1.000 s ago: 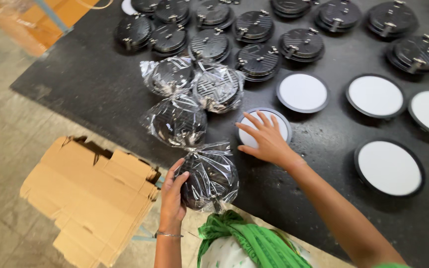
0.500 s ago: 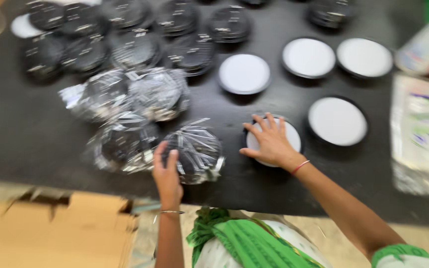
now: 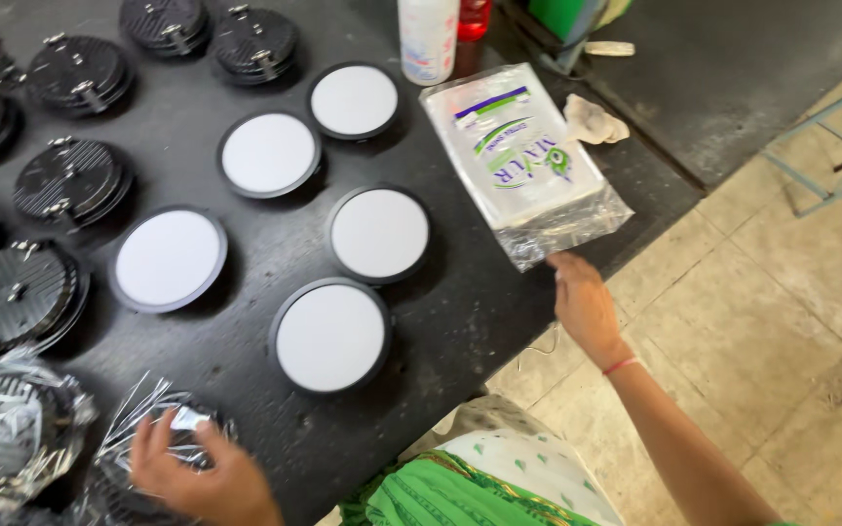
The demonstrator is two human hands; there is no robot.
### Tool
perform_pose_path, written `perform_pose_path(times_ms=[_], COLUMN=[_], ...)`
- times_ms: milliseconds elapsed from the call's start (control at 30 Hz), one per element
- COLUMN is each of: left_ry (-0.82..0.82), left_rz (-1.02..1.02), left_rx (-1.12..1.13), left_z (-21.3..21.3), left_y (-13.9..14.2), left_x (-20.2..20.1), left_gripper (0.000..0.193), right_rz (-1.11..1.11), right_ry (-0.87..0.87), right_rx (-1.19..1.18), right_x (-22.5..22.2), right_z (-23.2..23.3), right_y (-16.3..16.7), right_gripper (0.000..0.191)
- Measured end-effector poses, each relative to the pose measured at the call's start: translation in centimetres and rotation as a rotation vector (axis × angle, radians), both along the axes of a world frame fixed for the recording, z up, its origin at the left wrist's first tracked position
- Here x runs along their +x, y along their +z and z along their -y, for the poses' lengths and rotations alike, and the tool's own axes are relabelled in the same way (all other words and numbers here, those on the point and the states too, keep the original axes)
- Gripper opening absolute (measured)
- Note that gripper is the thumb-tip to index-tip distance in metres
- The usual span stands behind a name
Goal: The person wipes the white face of several round LED light fixtures with a cloth, then places each fixture into a clear plastic bag and seals it. The wrapped units are set aside on the table. The person repeats this sequence for multiple units.
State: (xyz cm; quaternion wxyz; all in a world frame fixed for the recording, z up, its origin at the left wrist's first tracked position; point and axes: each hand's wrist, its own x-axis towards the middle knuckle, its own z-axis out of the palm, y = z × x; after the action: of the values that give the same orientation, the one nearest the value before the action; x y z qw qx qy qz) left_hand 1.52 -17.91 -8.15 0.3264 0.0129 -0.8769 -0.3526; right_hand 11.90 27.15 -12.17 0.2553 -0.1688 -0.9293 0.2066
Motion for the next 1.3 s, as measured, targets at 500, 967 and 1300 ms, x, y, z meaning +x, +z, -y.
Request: perform_pose_path(times_ms=[500,967,1300], left_ry=[-0.683,-1.062,-0.773], left_rz=[0.174,0.053,0.114], left_rx=[0.243,-0.134,-0.088], left_z=[-27.2,-44.2,-46.1], left_y=[4.8,-0.2,-5.3], left_x=[3.9,1.2,-2.4], left_gripper=[0.022,0.035,0.027], right_rz=[-0.012,0.056,0.115], right_ry=[0.258,0.319,0.411], right_rx=[0.003,-0.253,-0.399], right_x=[-10.3,-14.1,-10.7], right_z=[-15.7,-20.3,-20.0], right_y=[-1.6,-1.4,-1.7], right_gripper=[0.015,0.013,0.02])
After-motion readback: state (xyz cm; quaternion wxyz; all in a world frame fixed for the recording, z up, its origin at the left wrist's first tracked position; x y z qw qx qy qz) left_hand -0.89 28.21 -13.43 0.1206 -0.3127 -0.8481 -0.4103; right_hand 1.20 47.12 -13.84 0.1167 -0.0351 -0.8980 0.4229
